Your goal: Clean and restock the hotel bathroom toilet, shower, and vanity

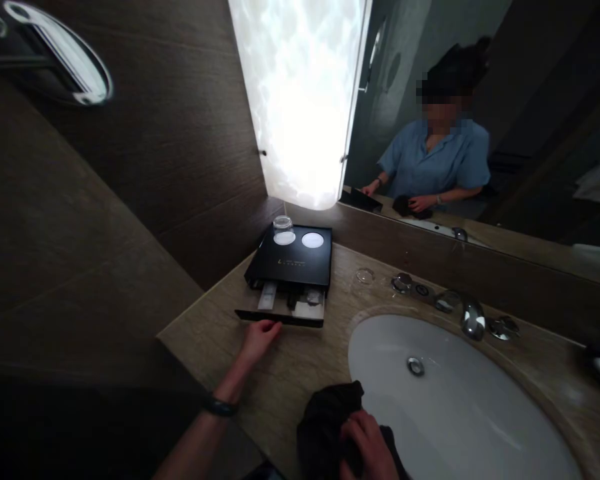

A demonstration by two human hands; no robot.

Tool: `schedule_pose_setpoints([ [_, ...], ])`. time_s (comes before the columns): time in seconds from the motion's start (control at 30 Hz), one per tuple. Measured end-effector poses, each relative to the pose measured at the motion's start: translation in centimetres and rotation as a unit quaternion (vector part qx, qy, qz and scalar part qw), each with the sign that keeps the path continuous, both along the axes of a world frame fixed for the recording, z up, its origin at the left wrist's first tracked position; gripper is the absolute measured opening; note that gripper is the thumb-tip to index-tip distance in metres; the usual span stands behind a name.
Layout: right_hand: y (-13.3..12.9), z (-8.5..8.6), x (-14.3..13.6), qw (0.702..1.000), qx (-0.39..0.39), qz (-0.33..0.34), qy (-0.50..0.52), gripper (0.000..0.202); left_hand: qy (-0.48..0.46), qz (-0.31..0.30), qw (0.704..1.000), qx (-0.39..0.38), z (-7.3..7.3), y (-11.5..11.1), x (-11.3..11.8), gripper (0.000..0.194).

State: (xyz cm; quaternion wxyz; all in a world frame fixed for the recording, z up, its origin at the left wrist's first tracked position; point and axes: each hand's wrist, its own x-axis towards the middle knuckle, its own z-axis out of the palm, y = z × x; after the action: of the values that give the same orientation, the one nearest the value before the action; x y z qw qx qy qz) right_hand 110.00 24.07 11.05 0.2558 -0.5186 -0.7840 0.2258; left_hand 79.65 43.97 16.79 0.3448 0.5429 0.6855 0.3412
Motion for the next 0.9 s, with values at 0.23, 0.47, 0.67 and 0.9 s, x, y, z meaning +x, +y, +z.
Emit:
schedule_pose_setpoints([
  [0.23, 0.6, 3.0, 0.7, 0.978, -0.092, -0.122, 0.142, 0.036, -0.024, -0.019, 1.000, -0.002, -0.3, -4.3, -0.8, 0.037],
  [0.47, 5.8, 11.7, -6.4, 0.997, -0.058, 0.044, 0.019, 0.025, 0.023, -0.178, 0.984, 0.011, 2.0, -6.8, -5.8, 0.031],
  [0.67, 19.8, 13.7, -10.3, 0.967, 0.088, 0.050, -0.233, 0.048, 0.063, -0.271, 0.953, 0.116, 7.3, -2.1, -7.8, 0.026],
  [0.9, 22.2, 14.1, -11.4, 0.984, 0.020, 0.027, -0.177, 0.035, 0.291, -0.408, 0.849, 0.165, 6.5, 6.5, -6.7, 0.027],
])
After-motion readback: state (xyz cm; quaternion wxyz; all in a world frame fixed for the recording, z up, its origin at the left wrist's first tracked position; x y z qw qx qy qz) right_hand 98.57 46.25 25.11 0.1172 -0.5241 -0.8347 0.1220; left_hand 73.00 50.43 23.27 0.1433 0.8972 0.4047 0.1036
